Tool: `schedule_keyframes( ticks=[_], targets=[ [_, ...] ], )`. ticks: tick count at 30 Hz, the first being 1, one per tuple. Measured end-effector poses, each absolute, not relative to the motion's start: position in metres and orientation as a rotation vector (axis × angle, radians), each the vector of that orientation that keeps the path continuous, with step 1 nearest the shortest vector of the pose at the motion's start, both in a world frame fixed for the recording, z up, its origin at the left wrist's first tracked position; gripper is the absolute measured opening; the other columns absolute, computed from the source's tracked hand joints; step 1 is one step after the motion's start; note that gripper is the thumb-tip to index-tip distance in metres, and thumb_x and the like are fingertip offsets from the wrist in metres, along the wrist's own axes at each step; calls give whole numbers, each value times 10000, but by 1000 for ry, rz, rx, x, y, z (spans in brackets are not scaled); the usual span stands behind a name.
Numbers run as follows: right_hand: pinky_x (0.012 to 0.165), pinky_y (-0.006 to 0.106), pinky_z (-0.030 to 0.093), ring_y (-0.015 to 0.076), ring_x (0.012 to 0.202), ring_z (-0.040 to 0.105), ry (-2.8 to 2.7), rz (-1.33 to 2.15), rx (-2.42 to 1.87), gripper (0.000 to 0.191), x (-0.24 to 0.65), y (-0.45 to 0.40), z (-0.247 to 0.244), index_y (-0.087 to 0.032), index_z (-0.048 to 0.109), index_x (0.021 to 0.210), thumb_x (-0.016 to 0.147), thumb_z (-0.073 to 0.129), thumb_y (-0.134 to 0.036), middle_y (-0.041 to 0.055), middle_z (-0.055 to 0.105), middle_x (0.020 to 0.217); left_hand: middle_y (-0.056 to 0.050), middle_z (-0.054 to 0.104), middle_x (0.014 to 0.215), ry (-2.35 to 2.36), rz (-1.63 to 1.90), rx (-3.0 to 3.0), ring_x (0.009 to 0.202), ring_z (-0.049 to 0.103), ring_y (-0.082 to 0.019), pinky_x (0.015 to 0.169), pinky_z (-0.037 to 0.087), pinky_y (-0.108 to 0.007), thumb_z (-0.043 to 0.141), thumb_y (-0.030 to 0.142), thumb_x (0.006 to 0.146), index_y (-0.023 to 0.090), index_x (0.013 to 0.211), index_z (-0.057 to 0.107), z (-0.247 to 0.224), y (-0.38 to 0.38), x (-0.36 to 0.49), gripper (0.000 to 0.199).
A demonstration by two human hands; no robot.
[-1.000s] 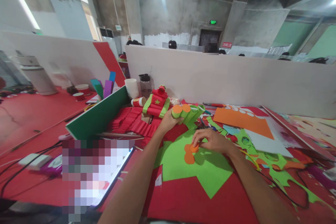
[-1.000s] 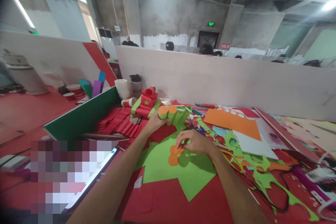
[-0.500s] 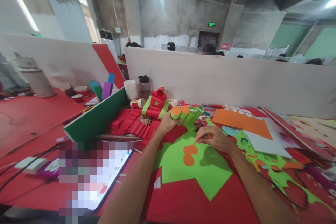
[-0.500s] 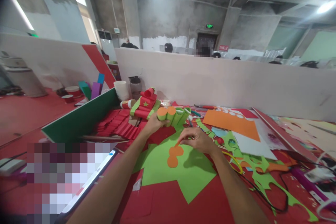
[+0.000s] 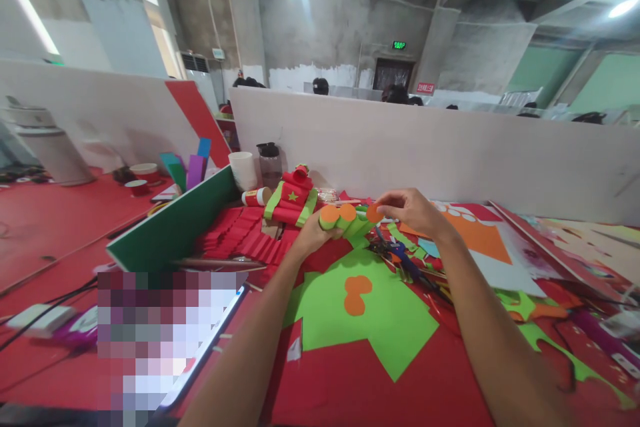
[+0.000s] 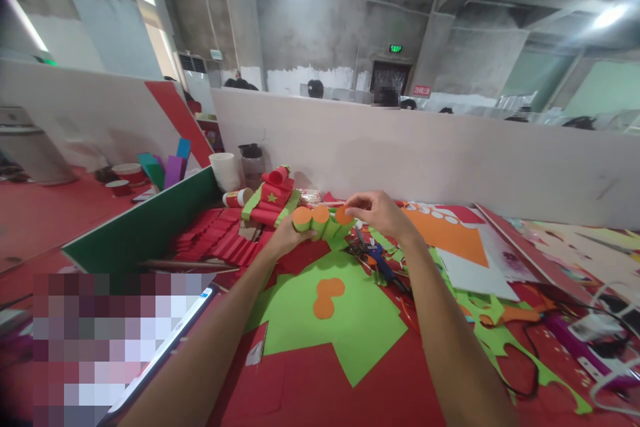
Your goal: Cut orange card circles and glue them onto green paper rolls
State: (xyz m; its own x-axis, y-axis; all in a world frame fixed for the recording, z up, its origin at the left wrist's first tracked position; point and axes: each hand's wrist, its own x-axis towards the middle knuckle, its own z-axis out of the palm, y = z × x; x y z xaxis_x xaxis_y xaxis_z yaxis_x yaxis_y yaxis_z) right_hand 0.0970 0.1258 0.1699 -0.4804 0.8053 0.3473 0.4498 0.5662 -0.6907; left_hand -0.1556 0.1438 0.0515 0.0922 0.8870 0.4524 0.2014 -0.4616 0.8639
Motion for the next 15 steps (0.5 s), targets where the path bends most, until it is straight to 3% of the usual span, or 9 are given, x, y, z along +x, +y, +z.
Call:
schedule_keyframes(
  ticks=[8, 15],
  targets=[
    [671, 271, 454, 157, 736, 627, -2238, 671, -1035, 246, 81, 149, 173, -170, 713, 840, 839, 625, -400, 30, 713, 797, -39, 722, 925, 1062, 1413, 1781, 819, 659, -200, 736, 553, -300, 791, 288, 630, 164, 915, 641, 51, 145, -157, 345],
    [584, 247, 434, 143, 672, 612, -2223, 666, -1115, 190, 79, 156, 166, -176, 697, 792, 756, 703, -363, 30, 709, 761, -40, 727, 915, 1044, 1402, 1778, 823, 662, -210, 772, 561, -347, 784, 268, 647, 182, 896, 653, 54, 141, -156, 294]
  ],
)
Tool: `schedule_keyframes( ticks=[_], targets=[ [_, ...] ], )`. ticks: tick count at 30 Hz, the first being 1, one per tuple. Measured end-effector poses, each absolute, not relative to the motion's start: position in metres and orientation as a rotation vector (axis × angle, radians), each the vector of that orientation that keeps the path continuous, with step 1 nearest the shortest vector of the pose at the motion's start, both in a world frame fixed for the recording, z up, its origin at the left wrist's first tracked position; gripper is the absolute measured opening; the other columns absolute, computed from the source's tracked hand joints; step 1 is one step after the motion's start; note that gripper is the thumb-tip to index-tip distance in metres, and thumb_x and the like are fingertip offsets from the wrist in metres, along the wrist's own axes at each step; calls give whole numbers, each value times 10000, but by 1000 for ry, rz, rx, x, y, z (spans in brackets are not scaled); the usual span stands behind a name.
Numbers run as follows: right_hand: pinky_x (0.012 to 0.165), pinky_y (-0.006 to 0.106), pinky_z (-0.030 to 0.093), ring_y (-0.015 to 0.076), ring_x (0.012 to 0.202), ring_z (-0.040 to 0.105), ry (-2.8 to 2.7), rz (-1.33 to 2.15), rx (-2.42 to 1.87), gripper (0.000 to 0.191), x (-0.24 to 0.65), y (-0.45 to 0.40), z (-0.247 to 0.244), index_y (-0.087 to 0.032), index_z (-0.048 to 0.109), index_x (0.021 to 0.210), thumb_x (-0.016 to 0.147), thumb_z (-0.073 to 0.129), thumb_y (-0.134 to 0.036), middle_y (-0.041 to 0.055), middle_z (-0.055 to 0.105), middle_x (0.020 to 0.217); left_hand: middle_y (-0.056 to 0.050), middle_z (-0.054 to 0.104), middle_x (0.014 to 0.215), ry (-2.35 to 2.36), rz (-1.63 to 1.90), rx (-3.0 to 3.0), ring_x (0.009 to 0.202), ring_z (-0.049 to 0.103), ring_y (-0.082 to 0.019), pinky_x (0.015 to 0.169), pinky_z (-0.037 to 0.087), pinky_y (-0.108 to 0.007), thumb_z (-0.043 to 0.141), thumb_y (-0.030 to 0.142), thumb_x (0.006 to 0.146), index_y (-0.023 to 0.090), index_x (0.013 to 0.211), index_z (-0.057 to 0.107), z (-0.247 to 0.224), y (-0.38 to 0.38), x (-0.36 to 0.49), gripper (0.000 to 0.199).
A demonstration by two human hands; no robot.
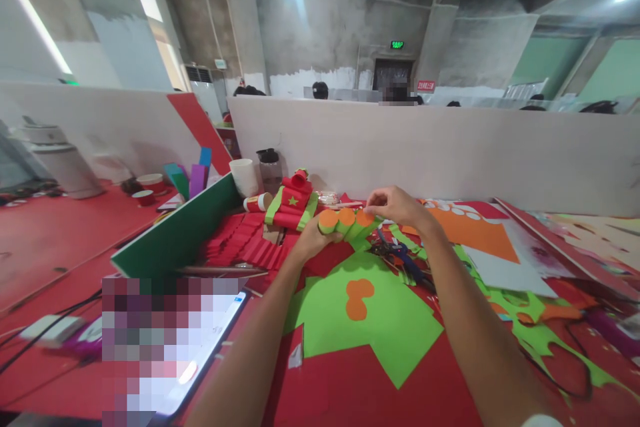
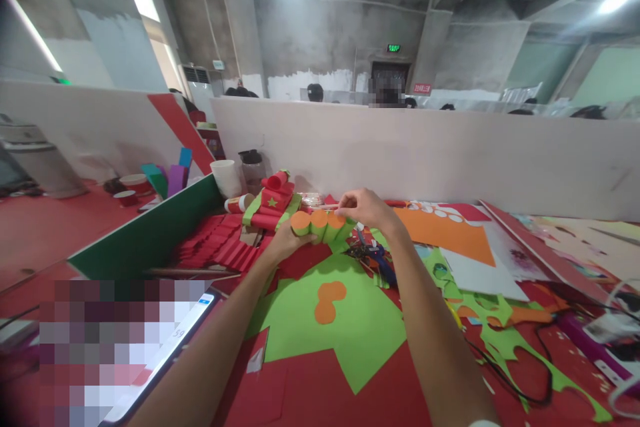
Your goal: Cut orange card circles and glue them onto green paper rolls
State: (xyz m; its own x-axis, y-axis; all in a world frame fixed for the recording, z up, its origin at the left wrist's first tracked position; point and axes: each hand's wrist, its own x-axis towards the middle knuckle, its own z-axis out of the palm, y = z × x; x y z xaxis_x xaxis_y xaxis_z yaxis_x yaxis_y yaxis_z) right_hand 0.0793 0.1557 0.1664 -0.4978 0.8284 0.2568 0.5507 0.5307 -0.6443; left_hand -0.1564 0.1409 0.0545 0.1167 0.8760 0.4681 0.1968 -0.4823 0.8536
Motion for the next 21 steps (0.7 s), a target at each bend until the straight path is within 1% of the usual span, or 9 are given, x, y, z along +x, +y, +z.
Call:
schedule_keyframes(
  ticks=[3, 8, 12, 21],
  targets=[
    [587, 246, 438, 141, 663, 608, -2238, 665, -1100, 201, 79, 160, 163, -174, 706, 799, 752, 703, -369, 29, 712, 756, -39, 729, 923, 1038, 1399, 1774, 823, 659, -214, 751, 563, -354, 775, 267, 649, 195, 924, 653, 52, 143, -157, 309],
    [589, 244, 438, 143, 668, 617, -2212, 565, -1133, 186, 77, 163, 160, -181, 704, 787, 743, 719, -361, 22, 713, 747, -36, 729, 874, 1049, 1380, 1762, 811, 650, -226, 736, 551, -350, 775, 252, 639, 194, 899, 658, 51, 145, -157, 291],
    [582, 243, 433, 143, 654, 607, -2234, 509, -1132, 218, 77, 164, 160, -182, 699, 772, 756, 705, -400, 15, 693, 702, -40, 726, 891, 1064, 1367, 1752, 816, 644, -231, 745, 543, -354, 778, 255, 643, 188, 891, 653, 52, 143, -155, 286],
    [552, 242, 393, 133, 627, 572, -2240, 414, -1209, 243, 80, 163, 158, -191, 679, 741, 737, 716, -431, 1, 662, 685, -50, 719, 923, 1057, 1353, 1771, 832, 644, -218, 764, 551, -360, 778, 265, 662, 185, 911, 631, 51, 144, -156, 300]
  ],
)
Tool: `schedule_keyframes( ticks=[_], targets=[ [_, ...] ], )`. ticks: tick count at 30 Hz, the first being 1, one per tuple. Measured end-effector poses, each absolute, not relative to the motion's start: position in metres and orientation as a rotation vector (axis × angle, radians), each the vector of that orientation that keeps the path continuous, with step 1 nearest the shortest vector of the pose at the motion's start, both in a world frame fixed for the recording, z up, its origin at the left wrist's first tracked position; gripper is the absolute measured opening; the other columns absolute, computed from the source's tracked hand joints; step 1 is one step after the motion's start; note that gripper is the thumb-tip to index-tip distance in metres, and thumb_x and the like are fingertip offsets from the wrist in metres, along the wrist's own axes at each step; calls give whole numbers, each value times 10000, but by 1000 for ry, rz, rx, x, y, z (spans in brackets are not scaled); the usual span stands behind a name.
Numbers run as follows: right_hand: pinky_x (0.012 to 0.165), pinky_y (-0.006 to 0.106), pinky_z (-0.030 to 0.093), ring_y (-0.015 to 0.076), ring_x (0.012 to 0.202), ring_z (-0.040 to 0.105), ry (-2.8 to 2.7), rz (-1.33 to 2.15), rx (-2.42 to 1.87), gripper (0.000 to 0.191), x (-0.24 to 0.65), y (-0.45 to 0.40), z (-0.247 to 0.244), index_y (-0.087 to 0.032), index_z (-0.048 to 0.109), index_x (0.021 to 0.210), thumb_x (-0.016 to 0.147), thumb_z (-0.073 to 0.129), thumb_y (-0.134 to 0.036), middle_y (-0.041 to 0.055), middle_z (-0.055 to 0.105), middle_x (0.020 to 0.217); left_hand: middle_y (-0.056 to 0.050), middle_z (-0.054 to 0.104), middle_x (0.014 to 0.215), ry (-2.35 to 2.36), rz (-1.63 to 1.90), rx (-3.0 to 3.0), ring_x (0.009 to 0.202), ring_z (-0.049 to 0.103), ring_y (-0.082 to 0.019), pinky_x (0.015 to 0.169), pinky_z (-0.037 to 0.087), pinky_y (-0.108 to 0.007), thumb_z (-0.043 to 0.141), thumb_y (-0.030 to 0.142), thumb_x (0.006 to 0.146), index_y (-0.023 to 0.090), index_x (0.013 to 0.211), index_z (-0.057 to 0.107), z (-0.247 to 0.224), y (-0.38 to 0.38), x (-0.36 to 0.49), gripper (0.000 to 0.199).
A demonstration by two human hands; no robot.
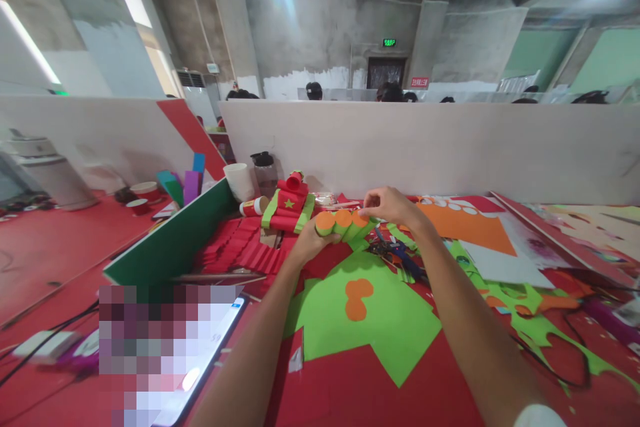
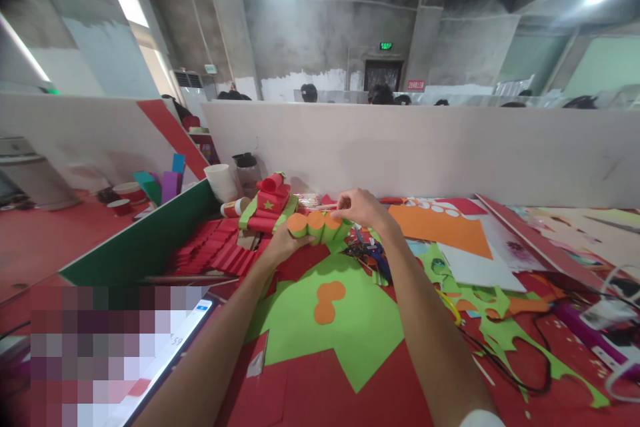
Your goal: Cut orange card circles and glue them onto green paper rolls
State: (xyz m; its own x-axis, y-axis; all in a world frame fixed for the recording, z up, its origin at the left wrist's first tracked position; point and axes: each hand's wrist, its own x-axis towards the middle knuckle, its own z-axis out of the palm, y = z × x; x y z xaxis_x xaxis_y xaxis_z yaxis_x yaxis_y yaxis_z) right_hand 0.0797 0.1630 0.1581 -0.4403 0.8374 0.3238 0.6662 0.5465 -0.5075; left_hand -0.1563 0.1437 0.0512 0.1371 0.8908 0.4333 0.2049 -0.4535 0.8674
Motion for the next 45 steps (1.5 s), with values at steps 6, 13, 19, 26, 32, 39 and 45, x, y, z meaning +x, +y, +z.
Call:
schedule_keyframes(
  ticks=[6, 13, 19, 26, 32, 39, 45],
  targets=[
    [560, 248, 397, 137, 634, 571, -2258, 406, -1173, 215, 79, 165, 158, -195, 677, 741, 759, 705, -408, 0, 658, 687, -69, 725, 1002, 1040, 1354, 1760, 895, 661, -232, 834, 547, -385, 792, 284, 660, 177, 946, 646, 52, 143, -156, 338],
    [911, 362, 484, 252, 1111, 603, -2427, 544, -923, 614, 90, 163, 159, -286, 600, 1254, 689, 810, -407, 56, 671, 1207, -55, 734, 1033, 1039, 1365, 1714, 929, 665, -247, 836, 543, -383, 819, 295, 635, 213, 978, 648, 49, 144, -156, 391],
    [920, 392, 480, 284, 1142, 587, -2575, 593, -884, 773, 89, 163, 151, -368, 488, 1395, 691, 802, -301, 26, 608, 1351, -62, 731, 1047, 1033, 1346, 1757, 944, 670, -257, 840, 547, -395, 818, 294, 650, 198, 1022, 659, 47, 147, -158, 416],
    [861, 366, 475, 270, 1087, 596, -2545, 552, -897, 572, 86, 168, 144, -314, 607, 1230, 687, 782, -263, 40, 634, 1272, -74, 733, 1027, 1030, 1369, 1737, 920, 671, -244, 832, 556, -380, 819, 301, 647, 188, 990, 669, 49, 145, -156, 391],
    [875, 367, 463, 263, 1071, 585, -2558, 572, -872, 537, 85, 169, 142, -295, 602, 1174, 669, 770, -229, 46, 632, 1214, -84, 730, 1011, 1007, 1367, 1736, 902, 671, -239, 815, 557, -365, 817, 313, 642, 151, 1014, 660, 51, 143, -156, 435],
    [871, 359, 458, 260, 1063, 577, -2580, 539, -861, 496, 83, 171, 140, -284, 583, 1128, 670, 765, -233, 45, 621, 1200, -57, 711, 946, 1020, 1372, 1786, 838, 644, -212, 752, 545, -330, 804, 289, 657, 161, 987, 640, 51, 143, -157, 390],
    [859, 343, 463, 250, 1049, 582, -2592, 530, -877, 473, 82, 172, 137, -263, 563, 1119, 686, 752, -228, 46, 625, 1181, -48, 703, 908, 1016, 1352, 1793, 802, 632, -202, 728, 542, -331, 793, 290, 659, 170, 976, 624, 52, 143, -156, 378]
  ],
)
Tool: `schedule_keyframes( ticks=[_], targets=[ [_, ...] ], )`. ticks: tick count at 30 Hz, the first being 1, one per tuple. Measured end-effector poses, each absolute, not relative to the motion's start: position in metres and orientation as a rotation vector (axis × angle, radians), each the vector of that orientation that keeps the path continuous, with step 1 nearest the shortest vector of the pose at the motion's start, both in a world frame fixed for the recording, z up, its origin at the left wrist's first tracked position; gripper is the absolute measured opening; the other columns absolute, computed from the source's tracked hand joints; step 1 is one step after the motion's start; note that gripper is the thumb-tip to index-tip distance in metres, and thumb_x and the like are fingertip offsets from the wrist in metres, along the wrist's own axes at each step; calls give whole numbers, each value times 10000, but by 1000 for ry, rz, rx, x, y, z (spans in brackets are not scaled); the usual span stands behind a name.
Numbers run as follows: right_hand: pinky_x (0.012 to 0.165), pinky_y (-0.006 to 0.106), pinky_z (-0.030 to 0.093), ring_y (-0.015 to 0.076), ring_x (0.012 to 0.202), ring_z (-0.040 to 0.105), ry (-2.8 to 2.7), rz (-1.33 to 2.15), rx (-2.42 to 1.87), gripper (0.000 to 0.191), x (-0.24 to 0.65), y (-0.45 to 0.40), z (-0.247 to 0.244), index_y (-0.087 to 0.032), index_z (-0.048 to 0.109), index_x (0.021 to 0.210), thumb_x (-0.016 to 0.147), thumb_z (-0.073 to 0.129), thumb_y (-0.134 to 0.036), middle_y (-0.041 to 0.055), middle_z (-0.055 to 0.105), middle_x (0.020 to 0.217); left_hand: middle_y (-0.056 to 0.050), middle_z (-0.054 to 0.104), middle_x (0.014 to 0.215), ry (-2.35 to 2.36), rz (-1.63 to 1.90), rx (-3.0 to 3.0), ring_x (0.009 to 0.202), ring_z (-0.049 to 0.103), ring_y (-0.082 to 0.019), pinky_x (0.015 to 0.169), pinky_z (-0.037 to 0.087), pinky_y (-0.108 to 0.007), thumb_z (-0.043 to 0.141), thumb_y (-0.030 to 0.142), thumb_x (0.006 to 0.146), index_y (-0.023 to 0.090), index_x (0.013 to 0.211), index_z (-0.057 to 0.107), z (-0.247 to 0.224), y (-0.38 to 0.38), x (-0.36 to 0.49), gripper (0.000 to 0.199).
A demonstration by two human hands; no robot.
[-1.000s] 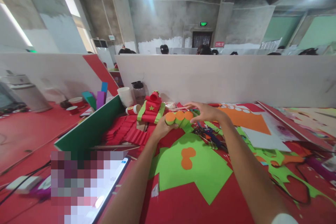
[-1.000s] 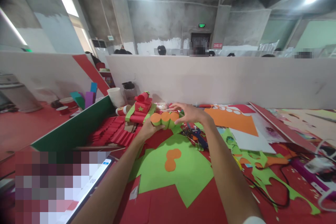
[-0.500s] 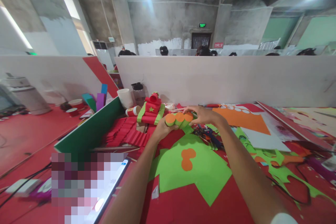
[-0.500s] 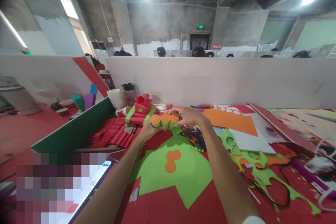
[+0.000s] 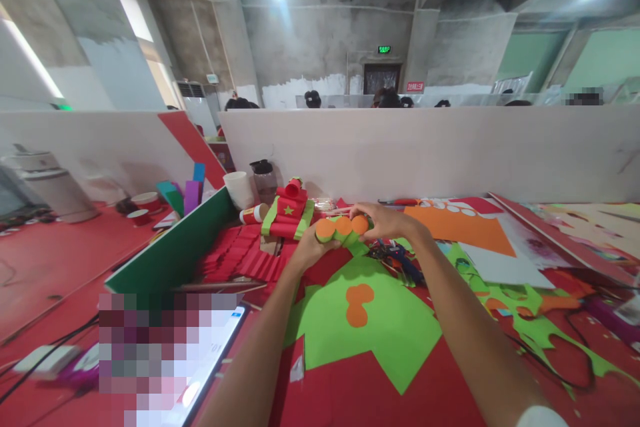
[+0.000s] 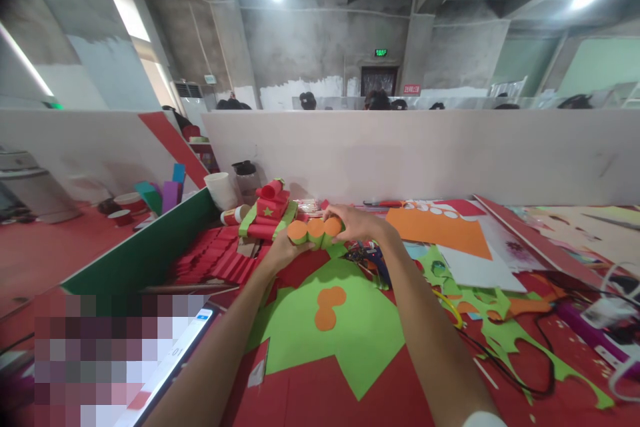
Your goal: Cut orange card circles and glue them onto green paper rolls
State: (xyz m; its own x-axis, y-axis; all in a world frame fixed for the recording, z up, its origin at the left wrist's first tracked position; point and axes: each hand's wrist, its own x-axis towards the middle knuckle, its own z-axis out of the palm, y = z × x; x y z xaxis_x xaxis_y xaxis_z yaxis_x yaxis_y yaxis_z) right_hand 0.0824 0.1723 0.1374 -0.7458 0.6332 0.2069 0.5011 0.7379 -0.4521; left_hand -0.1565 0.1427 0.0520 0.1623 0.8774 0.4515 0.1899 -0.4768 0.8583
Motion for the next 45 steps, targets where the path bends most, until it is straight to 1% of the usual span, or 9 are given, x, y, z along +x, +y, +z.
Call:
schedule_keyframes(
  ticks=[5, 9, 12, 14, 20, 25, 30, 39, 45],
  targets=[
    [913, 352, 454, 262, 1120, 569, -2620, 519, -884, 562, 84, 174, 137, -273, 557, 1187, 674, 785, -256, 56, 607, 1247, -55, 715, 946, 1038, 1348, 1752, 853, 639, -226, 763, 547, -349, 802, 292, 644, 179, 957, 630, 55, 139, -154, 375],
    [967, 370, 445, 272, 1185, 552, -2597, 615, -854, 639, 88, 171, 140, -288, 550, 1253, 672, 812, -318, 59, 591, 1307, -60, 715, 959, 1036, 1360, 1751, 873, 648, -242, 787, 549, -368, 806, 304, 639, 173, 949, 641, 57, 137, -153, 374],
    [997, 390, 439, 264, 1204, 551, -2539, 708, -819, 518, 89, 167, 143, -288, 565, 1260, 780, 737, -380, 62, 595, 1321, -49, 711, 944, 1030, 1356, 1756, 866, 647, -242, 791, 544, -376, 804, 292, 647, 181, 929, 643, 56, 138, -154, 343],
    [999, 403, 442, 258, 1193, 562, -2501, 735, -820, 423, 89, 167, 142, -285, 589, 1243, 838, 679, -368, 60, 606, 1313, -43, 709, 942, 1032, 1353, 1750, 860, 642, -237, 786, 539, -373, 808, 281, 642, 185, 930, 639, 55, 139, -155, 347],
    [944, 392, 480, 230, 1087, 617, -2415, 774, -814, 275, 88, 175, 132, -245, 657, 1155, 899, 603, -332, 70, 662, 1225, -46, 719, 960, 1016, 1328, 1756, 868, 636, -234, 772, 530, -349, 803, 299, 652, 178, 949, 639, 53, 141, -156, 361],
    [903, 374, 493, 216, 1024, 635, -2387, 810, -811, 273, 87, 180, 128, -218, 676, 1127, 896, 613, -348, 71, 690, 1138, -44, 714, 954, 1019, 1318, 1795, 851, 639, -223, 755, 531, -337, 793, 308, 668, 173, 967, 636, 52, 142, -157, 364],
    [933, 386, 474, 219, 1057, 615, -2387, 834, -768, 262, 87, 177, 131, -236, 688, 1124, 895, 617, -342, 62, 676, 1159, -45, 708, 951, 1025, 1321, 1804, 847, 636, -220, 753, 534, -342, 800, 304, 667, 183, 963, 627, 51, 143, -158, 364],
    [895, 378, 479, 215, 1023, 610, -2385, 866, -752, 246, 87, 175, 131, -241, 681, 1106, 909, 590, -356, 55, 669, 1120, -54, 700, 958, 1030, 1300, 1810, 853, 638, -227, 760, 541, -360, 792, 318, 679, 183, 1017, 620, 52, 143, -158, 402],
    [895, 366, 468, 215, 1008, 617, -2389, 840, -764, 231, 88, 178, 129, -243, 687, 1070, 901, 595, -371, 44, 681, 1072, -53, 697, 953, 1037, 1312, 1812, 851, 624, -226, 749, 530, -351, 792, 291, 676, 181, 962, 612, 52, 142, -157, 355]
  ],
)
